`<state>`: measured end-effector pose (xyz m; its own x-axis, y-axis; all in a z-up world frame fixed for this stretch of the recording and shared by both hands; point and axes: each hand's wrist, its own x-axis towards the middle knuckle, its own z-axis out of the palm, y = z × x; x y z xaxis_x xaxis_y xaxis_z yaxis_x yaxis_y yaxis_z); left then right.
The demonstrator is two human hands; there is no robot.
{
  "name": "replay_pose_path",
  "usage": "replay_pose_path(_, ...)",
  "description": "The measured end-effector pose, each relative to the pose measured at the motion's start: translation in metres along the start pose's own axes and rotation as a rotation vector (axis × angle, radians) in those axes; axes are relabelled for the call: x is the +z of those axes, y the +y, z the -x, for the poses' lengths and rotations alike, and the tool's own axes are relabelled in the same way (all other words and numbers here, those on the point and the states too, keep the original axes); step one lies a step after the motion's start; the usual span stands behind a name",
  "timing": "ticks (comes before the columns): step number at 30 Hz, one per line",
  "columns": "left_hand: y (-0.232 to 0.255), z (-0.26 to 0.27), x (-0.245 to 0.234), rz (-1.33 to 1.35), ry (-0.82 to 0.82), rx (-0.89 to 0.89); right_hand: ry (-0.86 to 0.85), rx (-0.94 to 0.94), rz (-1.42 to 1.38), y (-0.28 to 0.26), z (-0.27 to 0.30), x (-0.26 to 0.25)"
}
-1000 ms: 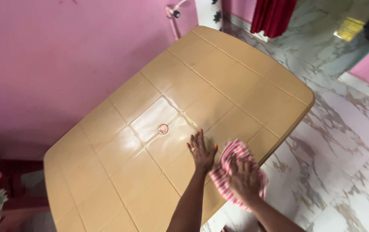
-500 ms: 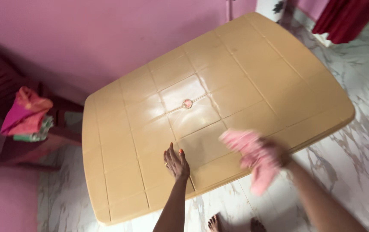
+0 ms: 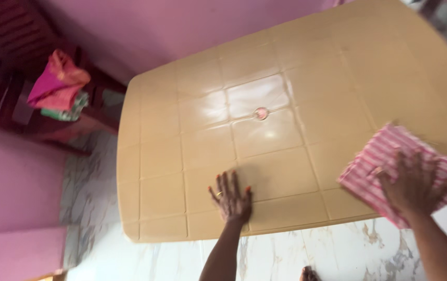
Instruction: The person folds a garment and then uses a striped cloth to wipe the surface of a plastic table.
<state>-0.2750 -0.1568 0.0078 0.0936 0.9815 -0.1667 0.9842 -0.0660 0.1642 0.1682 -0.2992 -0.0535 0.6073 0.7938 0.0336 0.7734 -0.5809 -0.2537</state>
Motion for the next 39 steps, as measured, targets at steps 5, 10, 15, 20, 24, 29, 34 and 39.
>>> replay_pose_path(5, 0.0, -0.002, -0.007, -0.008, -0.07, 0.055, -0.088, 0.253, -0.108, -0.056, -0.067, -0.003)
replay_pose_path(10, -0.003, -0.004, -0.003, 0.069, -0.082, 0.079, -0.033, 0.008, -0.069, -0.134, -0.11, 0.04)
replay_pose_path(15, -0.007, -0.003, 0.0, 0.112, -0.025, 0.082, 0.008, -0.495, -0.194, -0.249, -0.073, 0.074)
replay_pose_path(20, -0.012, -0.001, 0.005, 0.115, 0.062, 0.09, -0.187, -0.751, 0.081, -0.3, 0.04, 0.045)
replay_pose_path(24, -0.015, 0.0, 0.005, 0.149, 0.048, 0.069, -0.11, -0.817, 0.0, -0.254, 0.093, 0.024)
replay_pose_path(29, -0.014, -0.001, 0.004, 0.143, 0.016, 0.048, -0.161, -0.607, -0.021, -0.136, 0.067, 0.003)
replay_pose_path(34, -0.011, -0.003, 0.001, 0.121, -0.031, 0.107, 0.037, -0.478, -0.006, -0.074, -0.034, 0.019)
replay_pose_path(39, -0.013, -0.004, 0.008, 0.132, 0.027, 0.135, -0.08, -0.201, 0.06, -0.133, -0.137, 0.066)
